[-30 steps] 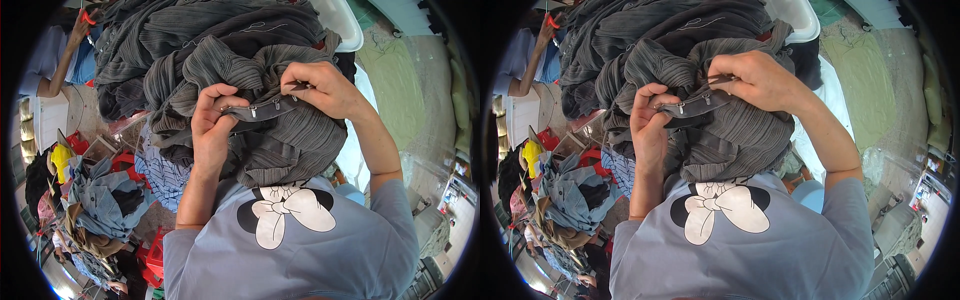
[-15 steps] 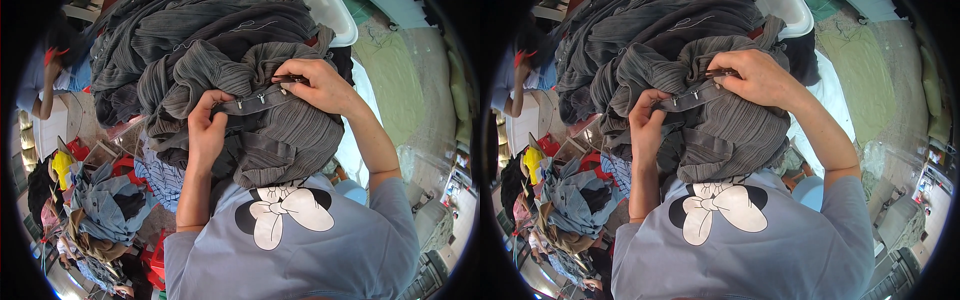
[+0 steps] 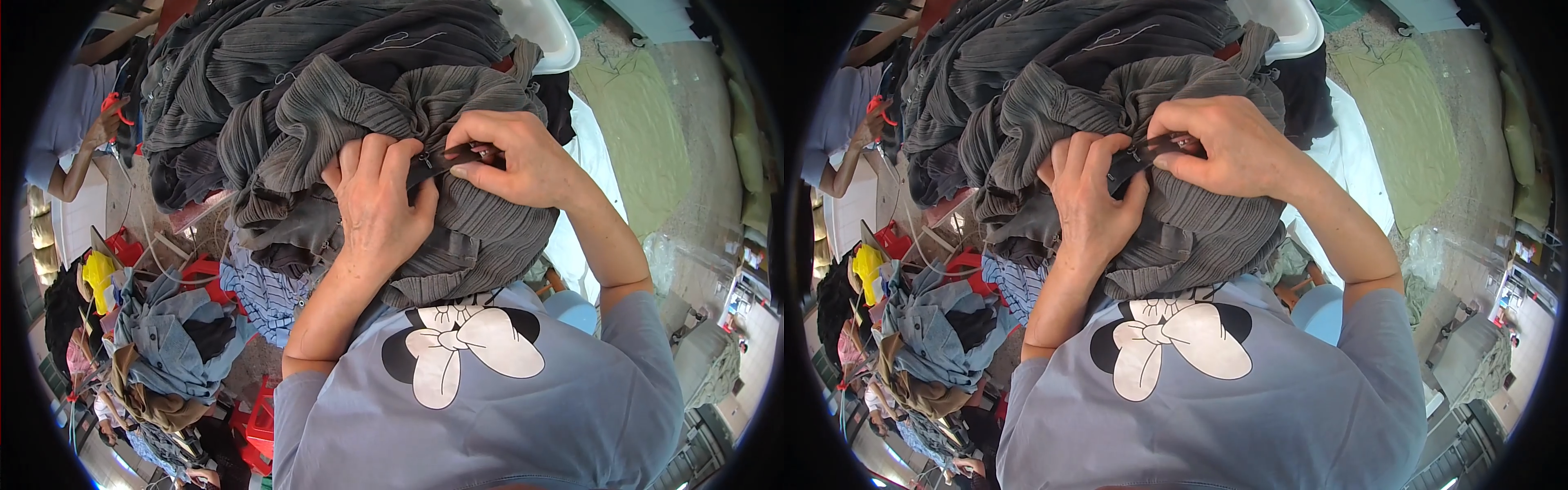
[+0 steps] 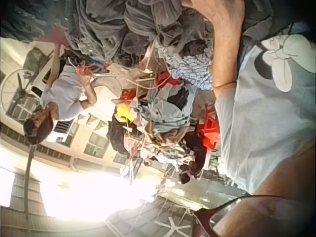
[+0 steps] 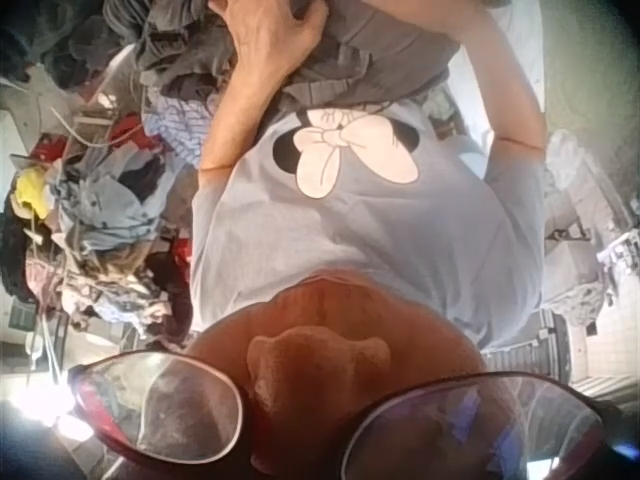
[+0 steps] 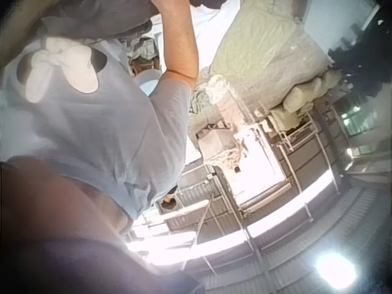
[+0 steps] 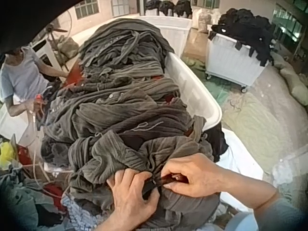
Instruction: Inspecting and organizing grey fabric garment pieces with hook-and-eye closures on a table in a workshop.
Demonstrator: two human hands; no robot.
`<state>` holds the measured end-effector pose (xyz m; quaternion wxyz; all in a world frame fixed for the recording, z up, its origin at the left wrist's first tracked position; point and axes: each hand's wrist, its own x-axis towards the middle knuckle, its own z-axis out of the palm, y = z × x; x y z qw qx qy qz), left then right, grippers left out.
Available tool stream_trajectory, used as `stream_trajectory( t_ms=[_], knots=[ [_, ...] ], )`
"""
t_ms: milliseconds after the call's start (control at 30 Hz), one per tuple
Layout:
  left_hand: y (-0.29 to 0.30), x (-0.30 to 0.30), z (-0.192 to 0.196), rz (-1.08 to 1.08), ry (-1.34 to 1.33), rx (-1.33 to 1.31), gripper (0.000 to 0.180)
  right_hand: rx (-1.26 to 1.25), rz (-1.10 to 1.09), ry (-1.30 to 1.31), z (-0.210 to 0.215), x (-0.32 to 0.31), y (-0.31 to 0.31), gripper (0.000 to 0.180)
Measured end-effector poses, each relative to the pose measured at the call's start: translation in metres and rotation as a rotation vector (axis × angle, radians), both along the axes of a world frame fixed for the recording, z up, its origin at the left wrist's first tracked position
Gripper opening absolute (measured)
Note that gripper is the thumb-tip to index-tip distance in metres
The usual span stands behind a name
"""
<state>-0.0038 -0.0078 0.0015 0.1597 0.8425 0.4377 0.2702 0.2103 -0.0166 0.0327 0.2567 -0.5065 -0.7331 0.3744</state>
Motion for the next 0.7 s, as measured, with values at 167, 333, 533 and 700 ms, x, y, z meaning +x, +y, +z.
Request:
stream_trajectory(
  t_ms=[167, 333, 533, 700],
  knots=[
    [0.001, -0.004, 0.000, 0.014, -0.196, -0.214, 0.037, 0.090, -0.039, -0.015, -0.005, -0.005, 0.003, 0.017],
    [-0.003, -0.005, 0.001, 0.067, -0.416, -0.446, 0.037, 0.162, 0.001, -0.146, 0.004, -0.015, -0.001, 0.018],
    [-0.005, -0.004, -0.002, 0.074, -0.536, -0.545, 0.040, 0.071, -0.017, -0.137, 0.003, -0.012, -0.004, 0.014],
    [-0.001, -0.006, 0.005, -0.099, -0.625, -0.587, 0.041, -0.109, -0.054, 0.164, 0.004, -0.009, -0.007, 0.008]
  ],
)
